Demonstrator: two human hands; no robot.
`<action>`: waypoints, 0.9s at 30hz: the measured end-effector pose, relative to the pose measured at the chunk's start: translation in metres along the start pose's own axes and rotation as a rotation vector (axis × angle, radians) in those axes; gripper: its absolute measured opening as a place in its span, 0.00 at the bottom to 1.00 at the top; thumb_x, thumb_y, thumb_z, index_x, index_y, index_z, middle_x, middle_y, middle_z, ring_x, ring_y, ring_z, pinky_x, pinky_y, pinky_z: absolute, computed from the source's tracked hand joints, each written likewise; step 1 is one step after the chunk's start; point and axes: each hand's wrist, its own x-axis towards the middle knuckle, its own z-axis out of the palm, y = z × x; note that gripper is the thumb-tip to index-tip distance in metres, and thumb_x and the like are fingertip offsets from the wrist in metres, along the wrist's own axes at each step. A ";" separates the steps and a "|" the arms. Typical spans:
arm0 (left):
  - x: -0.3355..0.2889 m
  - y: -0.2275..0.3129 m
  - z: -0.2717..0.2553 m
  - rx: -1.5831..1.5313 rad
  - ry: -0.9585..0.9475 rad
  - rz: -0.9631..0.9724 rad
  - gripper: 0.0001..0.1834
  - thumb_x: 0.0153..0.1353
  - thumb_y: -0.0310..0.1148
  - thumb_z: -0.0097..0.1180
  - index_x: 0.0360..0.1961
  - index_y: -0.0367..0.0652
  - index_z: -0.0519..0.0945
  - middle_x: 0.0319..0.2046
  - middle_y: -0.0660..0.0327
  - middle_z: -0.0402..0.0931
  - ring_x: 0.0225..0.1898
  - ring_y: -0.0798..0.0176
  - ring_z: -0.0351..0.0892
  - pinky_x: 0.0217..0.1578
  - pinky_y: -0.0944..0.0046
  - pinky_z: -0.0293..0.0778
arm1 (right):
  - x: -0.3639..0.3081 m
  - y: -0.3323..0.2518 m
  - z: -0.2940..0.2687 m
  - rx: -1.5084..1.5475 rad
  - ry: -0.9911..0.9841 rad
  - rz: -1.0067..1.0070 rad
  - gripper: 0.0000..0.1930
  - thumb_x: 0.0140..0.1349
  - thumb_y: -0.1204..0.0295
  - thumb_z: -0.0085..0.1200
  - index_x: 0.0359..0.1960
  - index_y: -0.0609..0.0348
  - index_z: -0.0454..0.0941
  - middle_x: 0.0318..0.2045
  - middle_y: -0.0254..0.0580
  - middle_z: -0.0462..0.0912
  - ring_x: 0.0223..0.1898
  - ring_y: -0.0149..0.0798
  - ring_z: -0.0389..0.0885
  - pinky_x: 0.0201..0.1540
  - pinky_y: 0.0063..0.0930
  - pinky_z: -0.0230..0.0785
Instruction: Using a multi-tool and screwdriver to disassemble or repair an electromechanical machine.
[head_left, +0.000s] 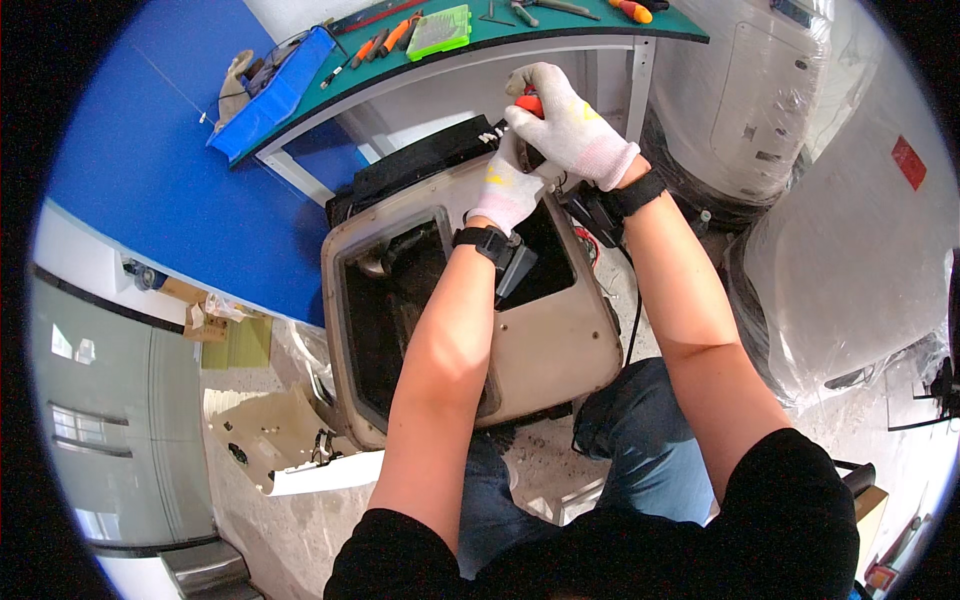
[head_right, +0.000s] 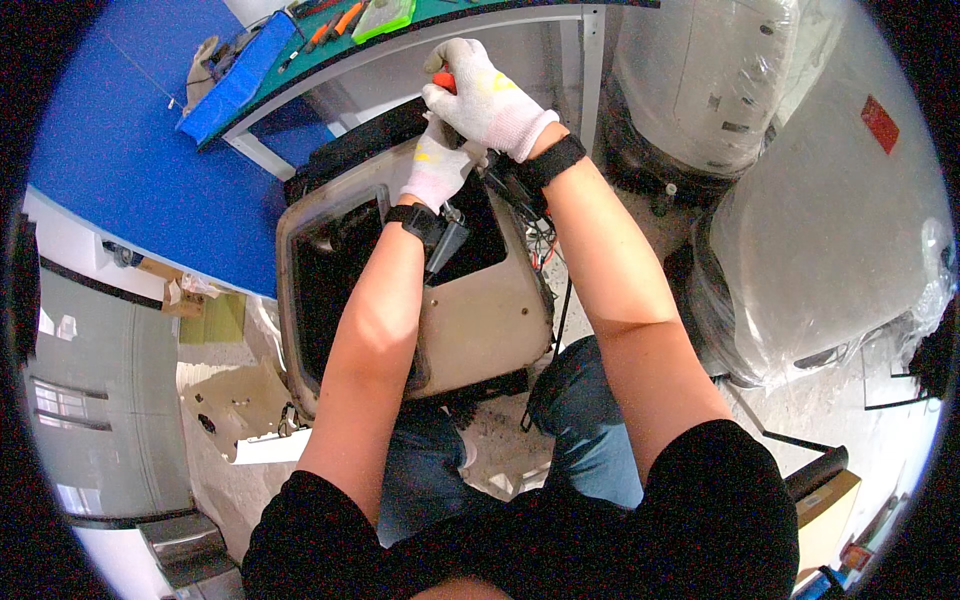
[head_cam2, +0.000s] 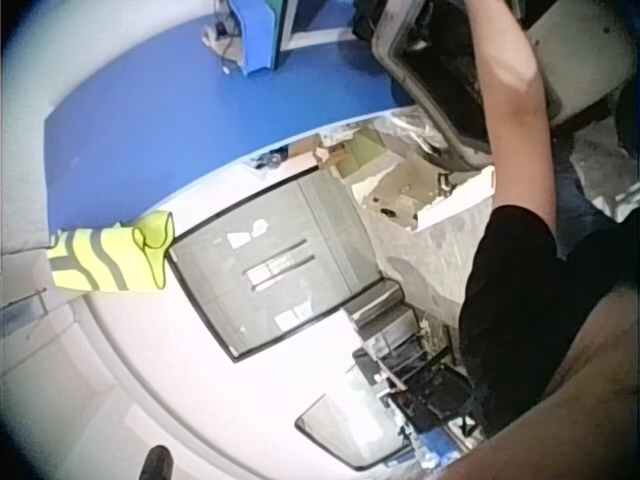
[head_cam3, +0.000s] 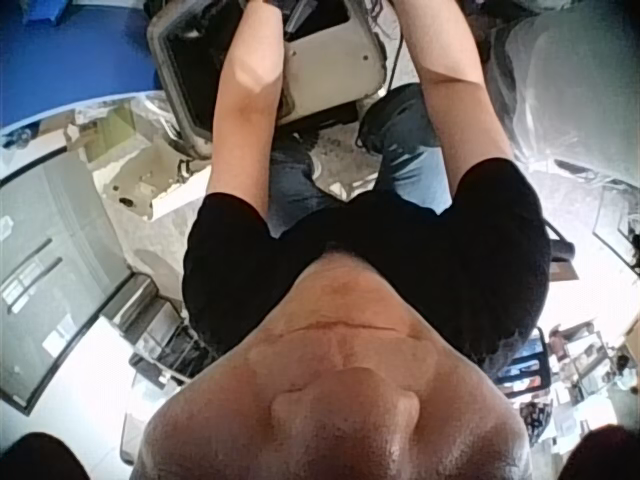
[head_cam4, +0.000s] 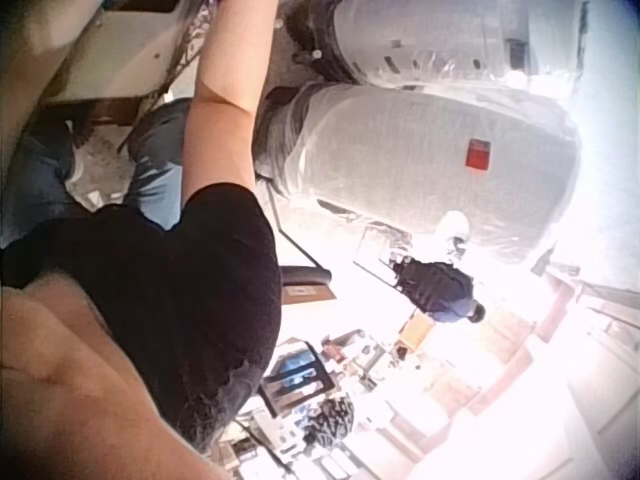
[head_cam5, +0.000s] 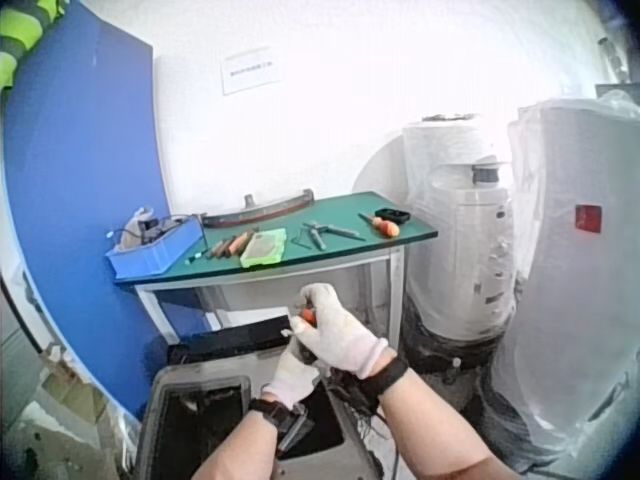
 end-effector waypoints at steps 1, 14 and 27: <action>0.004 0.001 -0.006 0.051 -0.075 -0.188 0.38 0.47 0.27 0.67 0.58 0.40 0.59 0.49 0.57 0.71 0.49 0.64 0.72 0.48 0.65 0.71 | 0.000 0.003 0.001 -0.002 0.000 0.000 0.14 0.57 0.69 0.57 0.41 0.62 0.71 0.41 0.49 0.74 0.43 0.47 0.77 0.48 0.32 0.69; 0.002 -0.012 -0.003 0.319 0.015 0.115 0.42 0.47 0.33 0.66 0.59 0.37 0.55 0.45 0.52 0.74 0.46 0.61 0.76 0.43 0.63 0.74 | 0.004 -0.005 0.004 -0.142 0.008 -0.072 0.21 0.58 0.65 0.55 0.53 0.58 0.71 0.47 0.52 0.76 0.47 0.50 0.76 0.52 0.36 0.68; 0.000 0.007 0.005 0.568 0.095 -0.062 0.31 0.49 0.35 0.65 0.54 0.39 0.67 0.42 0.51 0.78 0.45 0.54 0.78 0.45 0.60 0.72 | 0.003 -0.007 -0.004 -0.112 -0.082 0.042 0.23 0.57 0.63 0.56 0.54 0.56 0.71 0.45 0.55 0.75 0.47 0.51 0.76 0.53 0.35 0.68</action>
